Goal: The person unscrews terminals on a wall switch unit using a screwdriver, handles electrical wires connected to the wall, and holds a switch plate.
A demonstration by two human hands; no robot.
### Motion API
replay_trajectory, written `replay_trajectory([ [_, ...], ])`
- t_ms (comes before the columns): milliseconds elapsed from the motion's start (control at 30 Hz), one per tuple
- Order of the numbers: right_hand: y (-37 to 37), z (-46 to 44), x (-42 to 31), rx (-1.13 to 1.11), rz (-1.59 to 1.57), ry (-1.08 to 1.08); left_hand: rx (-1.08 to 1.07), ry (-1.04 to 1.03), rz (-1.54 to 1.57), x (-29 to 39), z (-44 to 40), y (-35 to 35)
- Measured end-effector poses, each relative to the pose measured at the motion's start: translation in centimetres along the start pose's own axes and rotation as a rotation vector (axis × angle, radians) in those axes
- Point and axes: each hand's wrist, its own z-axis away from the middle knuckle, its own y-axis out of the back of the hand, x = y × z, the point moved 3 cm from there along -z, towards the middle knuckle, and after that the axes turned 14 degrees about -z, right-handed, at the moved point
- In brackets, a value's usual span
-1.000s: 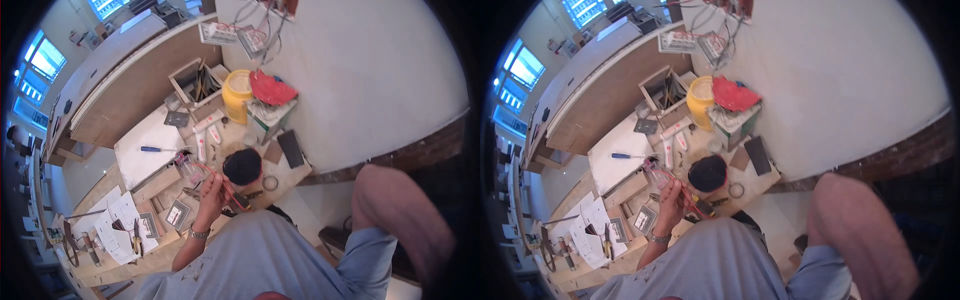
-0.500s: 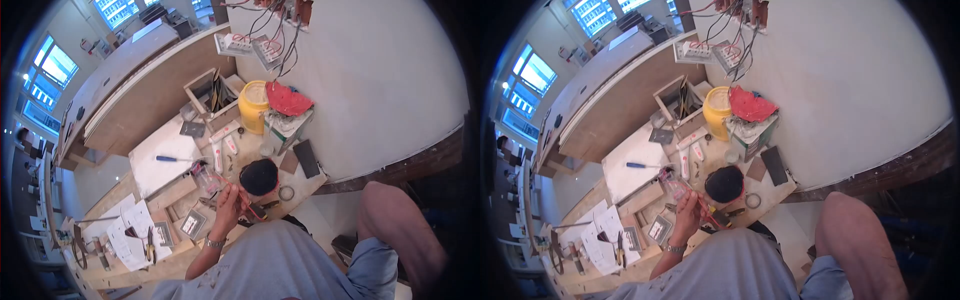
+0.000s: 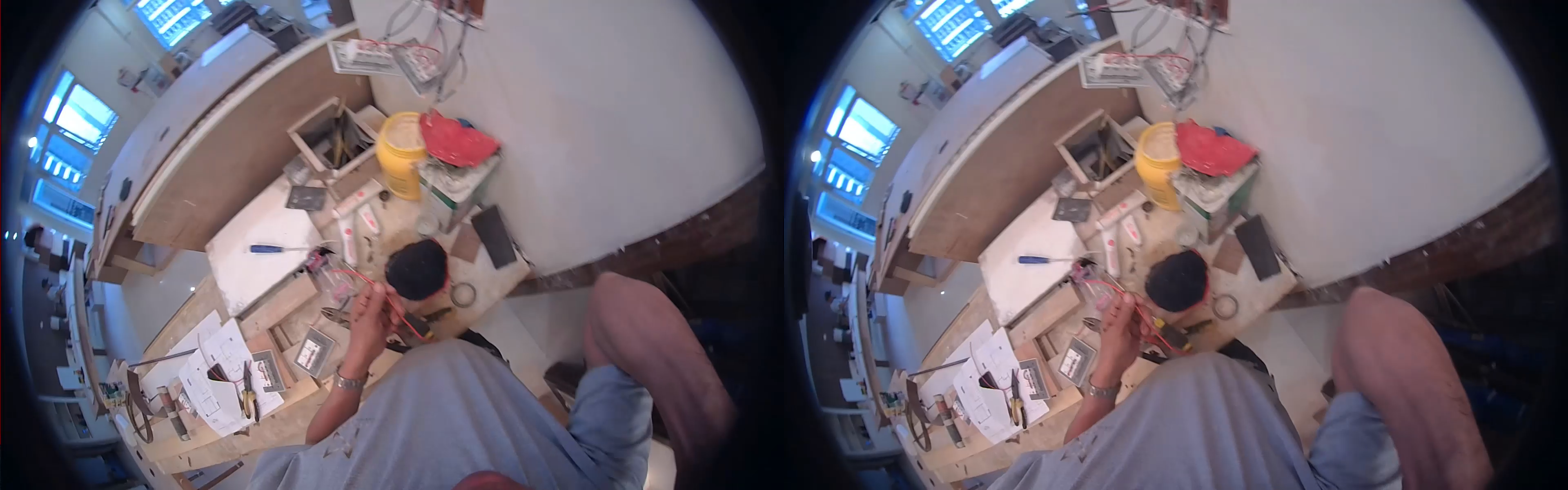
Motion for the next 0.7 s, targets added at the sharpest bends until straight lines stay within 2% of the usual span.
replay_trajectory([
  [67, 0.3, -0.5, -0.2, 0.010, 0.006, -0.016, 0.027, 0.080, -0.035, -0.4, 1.7, -0.2],
  [200, 1.2, -1.5, 0.1, 0.012, 0.031, -0.049, 0.013, 0.066, 0.022, 0.0, 2.2, -0.8],
  [267, 1.0, -1.2, -0.6, 0.006, 0.028, -0.025, 0.036, 0.018, -0.075, -0.5, 2.4, 0.7],
  [333, 0.7, -0.8, -0.6, -0.007, 0.021, 0.000, 0.033, 0.052, 0.029, -1.3, 1.8, 0.0],
  [500, 0.8, -1.3, -0.5, -0.010, 0.033, -0.025, 0.038, 0.047, -0.129, -1.3, 2.0, 0.6],
  [600, 1.3, -1.8, -0.3, -0.009, 0.054, -0.046, 0.011, 0.036, 0.017, -0.9, 2.4, 0.0],
  [667, 1.2, -1.8, -0.7, -0.013, 0.054, -0.028, 0.013, -0.010, -0.025, -1.3, 1.9, 0.2],
  [700, 0.9, -1.6, -1.0, -0.009, 0.046, -0.010, 0.060, 0.043, -0.014, -2.0, 2.8, 1.1],
])
